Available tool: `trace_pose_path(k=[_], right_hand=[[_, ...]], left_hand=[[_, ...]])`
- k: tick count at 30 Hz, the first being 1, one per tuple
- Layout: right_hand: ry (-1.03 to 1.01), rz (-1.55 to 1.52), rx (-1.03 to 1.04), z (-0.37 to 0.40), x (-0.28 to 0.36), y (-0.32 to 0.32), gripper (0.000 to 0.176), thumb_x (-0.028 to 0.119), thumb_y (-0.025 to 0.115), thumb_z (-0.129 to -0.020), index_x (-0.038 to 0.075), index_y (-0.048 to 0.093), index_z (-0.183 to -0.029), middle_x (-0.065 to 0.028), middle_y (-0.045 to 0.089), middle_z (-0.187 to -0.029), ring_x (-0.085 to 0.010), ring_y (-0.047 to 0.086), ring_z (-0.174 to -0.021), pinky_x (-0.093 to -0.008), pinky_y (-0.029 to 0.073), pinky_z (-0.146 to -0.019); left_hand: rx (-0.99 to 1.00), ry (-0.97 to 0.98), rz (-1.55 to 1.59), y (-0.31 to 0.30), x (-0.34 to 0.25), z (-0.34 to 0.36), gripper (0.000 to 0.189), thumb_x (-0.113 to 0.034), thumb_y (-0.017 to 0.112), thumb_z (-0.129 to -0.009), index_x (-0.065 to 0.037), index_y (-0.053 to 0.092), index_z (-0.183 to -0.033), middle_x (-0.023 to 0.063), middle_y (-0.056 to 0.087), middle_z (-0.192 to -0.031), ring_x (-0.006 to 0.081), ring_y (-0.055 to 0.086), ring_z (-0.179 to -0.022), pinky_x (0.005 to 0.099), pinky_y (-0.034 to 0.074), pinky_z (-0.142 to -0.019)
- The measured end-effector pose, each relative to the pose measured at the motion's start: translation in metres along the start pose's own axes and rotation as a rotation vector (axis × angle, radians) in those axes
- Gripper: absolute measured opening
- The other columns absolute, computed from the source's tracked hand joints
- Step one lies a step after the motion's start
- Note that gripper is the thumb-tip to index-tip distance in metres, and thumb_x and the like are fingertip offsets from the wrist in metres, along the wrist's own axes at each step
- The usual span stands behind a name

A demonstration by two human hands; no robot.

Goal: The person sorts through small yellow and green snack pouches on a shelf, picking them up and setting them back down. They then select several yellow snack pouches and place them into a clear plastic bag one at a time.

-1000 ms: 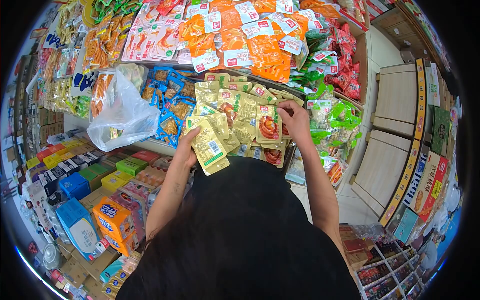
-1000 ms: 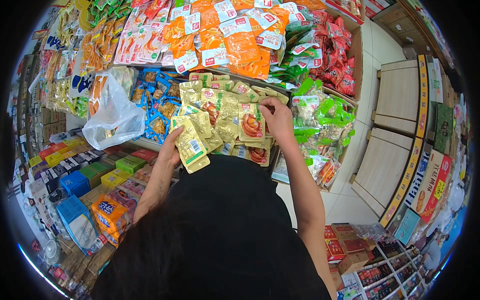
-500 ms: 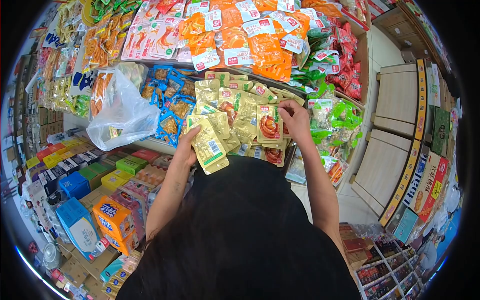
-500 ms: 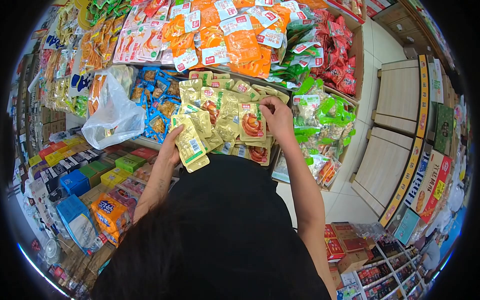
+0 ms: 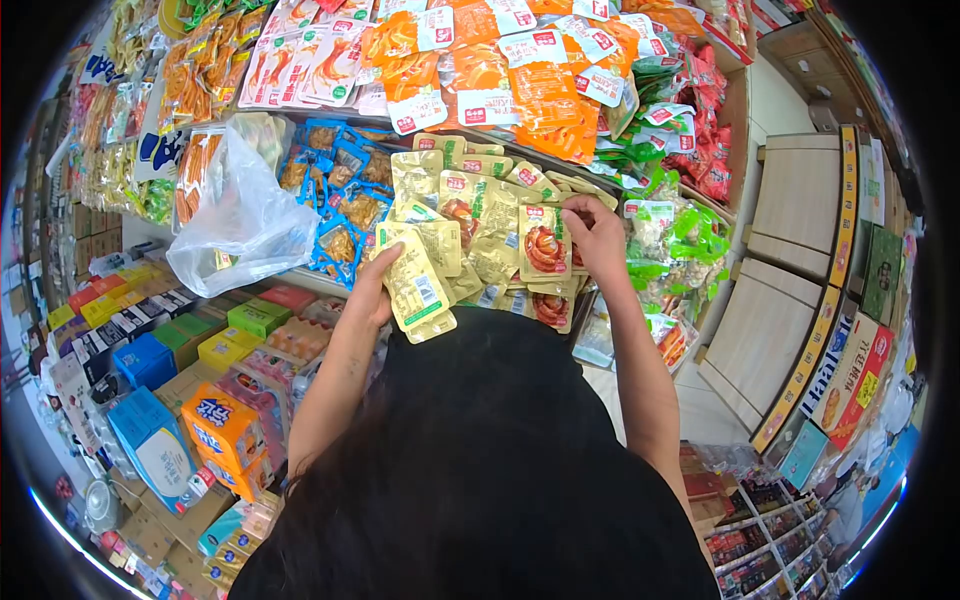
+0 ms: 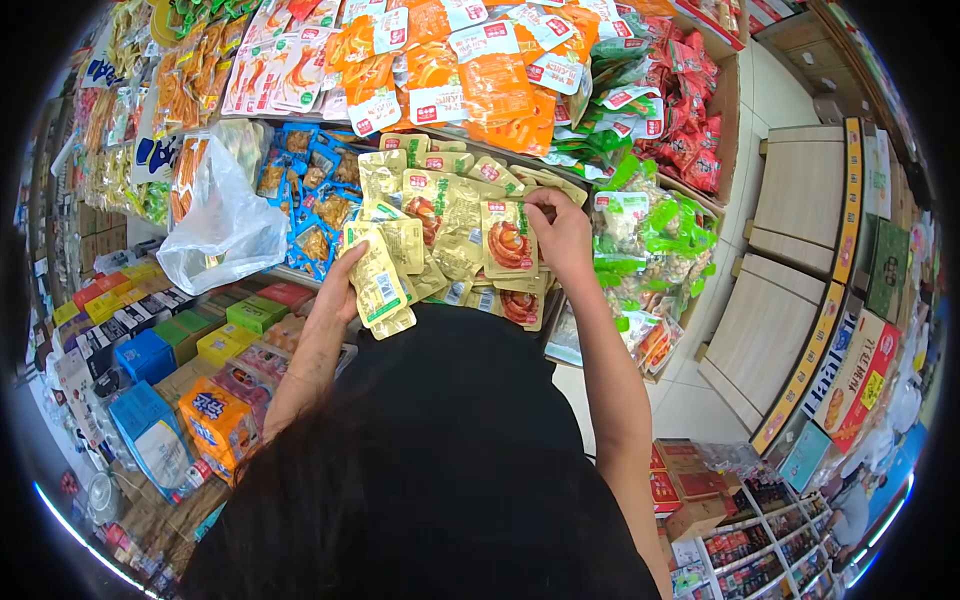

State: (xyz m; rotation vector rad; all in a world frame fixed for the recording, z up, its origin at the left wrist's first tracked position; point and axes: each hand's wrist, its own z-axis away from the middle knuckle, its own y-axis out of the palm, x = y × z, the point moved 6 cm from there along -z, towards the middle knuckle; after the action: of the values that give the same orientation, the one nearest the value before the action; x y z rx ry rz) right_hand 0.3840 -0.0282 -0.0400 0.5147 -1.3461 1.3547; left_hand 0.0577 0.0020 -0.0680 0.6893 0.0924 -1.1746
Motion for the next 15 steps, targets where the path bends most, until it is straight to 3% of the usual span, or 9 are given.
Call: trace_pose_path(k=[15], right_hand=[[-0.013, 0.042, -0.052, 0.0059, 0.0038, 0.0, 0.019, 0.012, 0.063, -0.083, 0.002, 0.062, -0.098, -0.0091, 0.066, -0.081, -0.0167, 0.061, -0.067, -0.0292, 0.049, -0.064]], left_hand=[[0.013, -0.012, 0.011, -0.0014, 0.0009, -0.0019, 0.039, -0.018, 0.06, -0.088, 0.002, 0.05, -0.12, 0.0147, 0.062, -0.109, 0.0253, 0.063, -0.096, 0.0404, 0.054, -0.083]])
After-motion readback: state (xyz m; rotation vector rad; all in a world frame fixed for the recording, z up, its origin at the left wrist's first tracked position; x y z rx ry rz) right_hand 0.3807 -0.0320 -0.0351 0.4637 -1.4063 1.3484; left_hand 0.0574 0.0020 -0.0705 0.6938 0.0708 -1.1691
